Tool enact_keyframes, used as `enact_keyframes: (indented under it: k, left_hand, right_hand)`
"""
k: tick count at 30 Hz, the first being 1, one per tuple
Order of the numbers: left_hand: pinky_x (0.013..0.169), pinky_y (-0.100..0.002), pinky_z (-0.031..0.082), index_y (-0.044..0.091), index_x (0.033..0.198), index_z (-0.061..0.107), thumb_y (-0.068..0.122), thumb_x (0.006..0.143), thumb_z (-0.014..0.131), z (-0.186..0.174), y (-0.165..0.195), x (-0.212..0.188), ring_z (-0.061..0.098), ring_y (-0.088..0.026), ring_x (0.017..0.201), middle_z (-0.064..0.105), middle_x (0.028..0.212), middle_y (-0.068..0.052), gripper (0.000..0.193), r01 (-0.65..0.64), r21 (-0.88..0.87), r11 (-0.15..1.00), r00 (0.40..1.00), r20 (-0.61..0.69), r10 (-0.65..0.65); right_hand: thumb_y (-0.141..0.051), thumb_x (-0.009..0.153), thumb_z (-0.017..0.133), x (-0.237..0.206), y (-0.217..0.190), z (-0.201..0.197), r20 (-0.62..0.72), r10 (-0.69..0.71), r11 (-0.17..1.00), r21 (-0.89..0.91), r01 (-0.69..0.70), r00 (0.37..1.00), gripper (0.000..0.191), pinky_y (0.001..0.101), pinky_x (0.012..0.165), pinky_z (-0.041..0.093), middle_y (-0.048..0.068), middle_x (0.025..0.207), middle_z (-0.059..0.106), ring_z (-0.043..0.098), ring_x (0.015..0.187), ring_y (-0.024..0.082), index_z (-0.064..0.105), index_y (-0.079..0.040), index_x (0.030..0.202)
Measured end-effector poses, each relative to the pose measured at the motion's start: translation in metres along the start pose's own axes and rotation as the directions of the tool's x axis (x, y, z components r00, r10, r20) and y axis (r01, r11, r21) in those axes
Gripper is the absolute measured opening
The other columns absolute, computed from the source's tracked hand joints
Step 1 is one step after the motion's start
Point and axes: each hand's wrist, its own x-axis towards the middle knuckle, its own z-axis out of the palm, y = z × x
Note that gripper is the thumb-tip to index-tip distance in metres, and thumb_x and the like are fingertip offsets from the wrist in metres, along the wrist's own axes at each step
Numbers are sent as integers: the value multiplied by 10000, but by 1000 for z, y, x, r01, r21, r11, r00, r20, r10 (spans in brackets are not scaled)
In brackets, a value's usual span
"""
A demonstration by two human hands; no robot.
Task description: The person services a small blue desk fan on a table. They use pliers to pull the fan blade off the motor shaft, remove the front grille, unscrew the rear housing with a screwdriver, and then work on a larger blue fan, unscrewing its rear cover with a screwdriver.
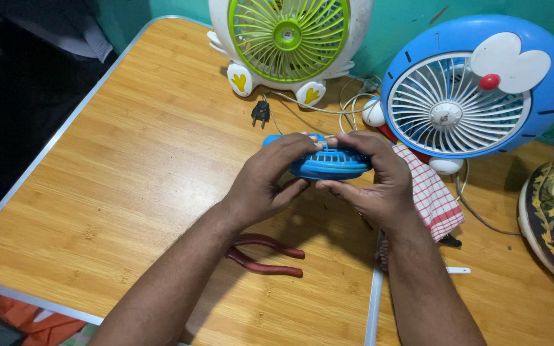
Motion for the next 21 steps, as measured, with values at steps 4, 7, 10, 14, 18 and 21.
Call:
enact_keyframes:
  k: [4, 7, 10, 14, 18, 21]
  left_hand:
    - [1238, -436, 433, 111, 1432, 502, -33, 853, 761, 0, -3, -1, 492, -349, 1490, 572, 1479, -165, 650, 10, -90, 996, 1000, -6, -11]
    - [1265, -443, 409, 117, 1457, 454, -47, 886, 744, 1, -5, -1, 447, -353, 1529, 532, 1508, -170, 662, 3, -129, 992, 1000, -17, -5]
    - [1278, -443, 404, 121, 1478, 425, -41, 920, 735, 3, -7, -2, 439, -351, 1540, 504, 1526, -171, 660, 16, -120, 993, 1000, -13, -18]
    - [1265, -433, 423, 107, 1509, 381, -32, 941, 722, 5, -8, -3, 477, -334, 1504, 485, 1527, -166, 677, -3, -123, 992, 999, -34, -1]
    - [1162, -397, 508, 80, 1506, 389, 23, 982, 711, 7, -7, -5, 560, -309, 1402, 501, 1473, -172, 617, 70, -166, 984, 997, -19, -74]
    - [1113, -378, 537, 49, 1502, 379, 75, 1017, 671, 8, -6, -7, 582, -290, 1344, 492, 1449, -180, 566, 111, -226, 968, 994, 1, -114]
  right_hand:
    - [-159, 823, 898, -4, 6, -6, -8, -19, 977, 213, 20, 1000, 590, 382, 1194, 481, 106, 1410, 624, 593, 1370, 218, 620, -68, 1337]
    - [-107, 911, 837, -4, 11, -14, -12, -26, 962, 273, 28, 1000, 440, 382, 1216, 462, 126, 1434, 624, 579, 1392, 221, 656, -62, 1310]
    - [-70, 988, 777, -6, 14, -14, -30, 2, 943, 333, 8, 1000, 292, 380, 1201, 481, 133, 1397, 648, 604, 1346, 215, 688, -60, 1266]
    - [-69, 996, 758, -7, 16, -10, -41, 6, 941, 340, 8, 999, 238, 383, 1188, 503, 126, 1366, 661, 620, 1323, 216, 681, -59, 1222]
    - [-82, 994, 753, -9, 13, -6, -74, 36, 948, 318, -10, 997, 232, 365, 1139, 530, 119, 1322, 664, 637, 1298, 215, 685, -58, 1214]
    - [-85, 1009, 763, -10, 13, -3, -95, -1, 967, 255, 25, 995, 237, 342, 1099, 541, 120, 1262, 673, 657, 1246, 201, 682, -49, 1229]
